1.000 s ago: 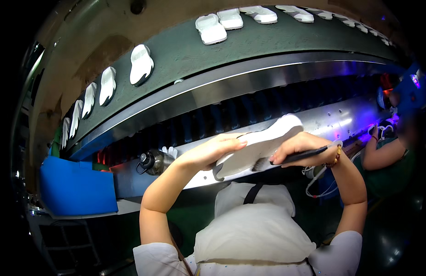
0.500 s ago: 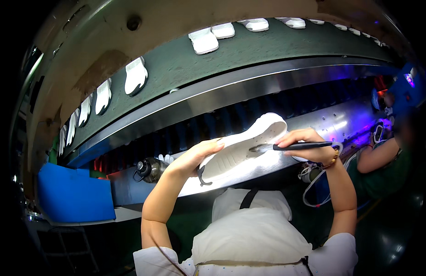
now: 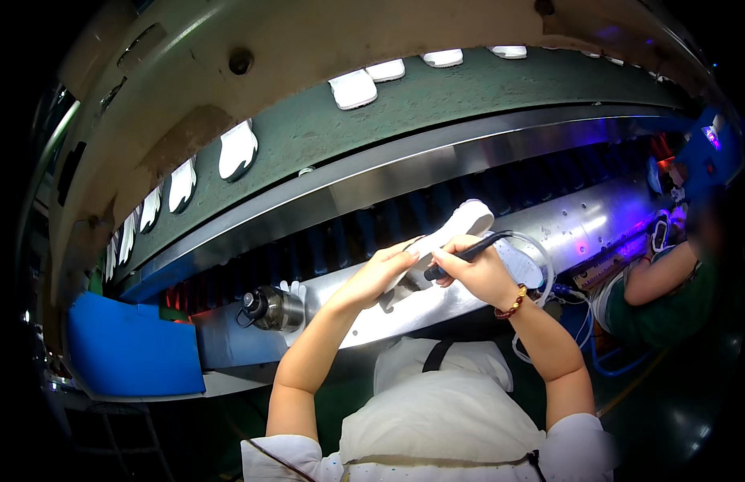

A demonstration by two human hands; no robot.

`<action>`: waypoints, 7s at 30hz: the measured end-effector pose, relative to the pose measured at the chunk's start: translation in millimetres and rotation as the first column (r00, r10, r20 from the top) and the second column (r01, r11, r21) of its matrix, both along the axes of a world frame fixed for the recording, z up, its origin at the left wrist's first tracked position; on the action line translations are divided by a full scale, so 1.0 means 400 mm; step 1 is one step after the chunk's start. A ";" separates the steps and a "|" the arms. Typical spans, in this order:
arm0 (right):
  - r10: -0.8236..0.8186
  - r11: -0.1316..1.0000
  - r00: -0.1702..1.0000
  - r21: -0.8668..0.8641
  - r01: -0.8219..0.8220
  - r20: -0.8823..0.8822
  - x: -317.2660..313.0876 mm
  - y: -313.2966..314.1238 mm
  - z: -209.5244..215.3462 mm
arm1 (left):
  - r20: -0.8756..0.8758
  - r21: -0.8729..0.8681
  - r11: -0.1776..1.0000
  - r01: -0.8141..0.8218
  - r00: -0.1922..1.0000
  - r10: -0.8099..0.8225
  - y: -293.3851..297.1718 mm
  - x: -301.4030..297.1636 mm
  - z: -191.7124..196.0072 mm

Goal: The person repeatedly picks white slipper soles from a conveyor belt and uses a handheld tool to scrape or trim the bottom surface. The person flips each sole to work different areas, then places it back on the belt. Another worker is visible nearby performing a similar task.

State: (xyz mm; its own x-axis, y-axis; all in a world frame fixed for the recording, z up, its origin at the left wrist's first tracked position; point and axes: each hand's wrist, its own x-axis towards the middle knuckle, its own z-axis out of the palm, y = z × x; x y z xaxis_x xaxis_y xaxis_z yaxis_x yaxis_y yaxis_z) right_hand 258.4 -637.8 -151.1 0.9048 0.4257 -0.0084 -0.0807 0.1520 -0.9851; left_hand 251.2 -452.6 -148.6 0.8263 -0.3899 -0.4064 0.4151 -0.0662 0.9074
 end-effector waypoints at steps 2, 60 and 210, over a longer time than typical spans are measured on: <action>-0.029 0.999 0.998 0.024 0.030 -0.053 0.005 0.014 -0.022 | 0.073 0.052 0.999 -0.003 0.997 -0.001 -0.006 -0.002 -0.015; -0.130 0.641 0.706 0.484 0.595 -0.696 -0.111 -0.228 -0.283 | 0.107 -0.251 0.621 -0.743 0.616 0.780 0.226 0.416 0.246; 0.312 0.948 0.924 -0.003 -0.319 0.223 0.009 -0.135 0.036 | -0.072 -0.693 0.719 -0.054 0.997 0.006 0.003 -0.038 -0.040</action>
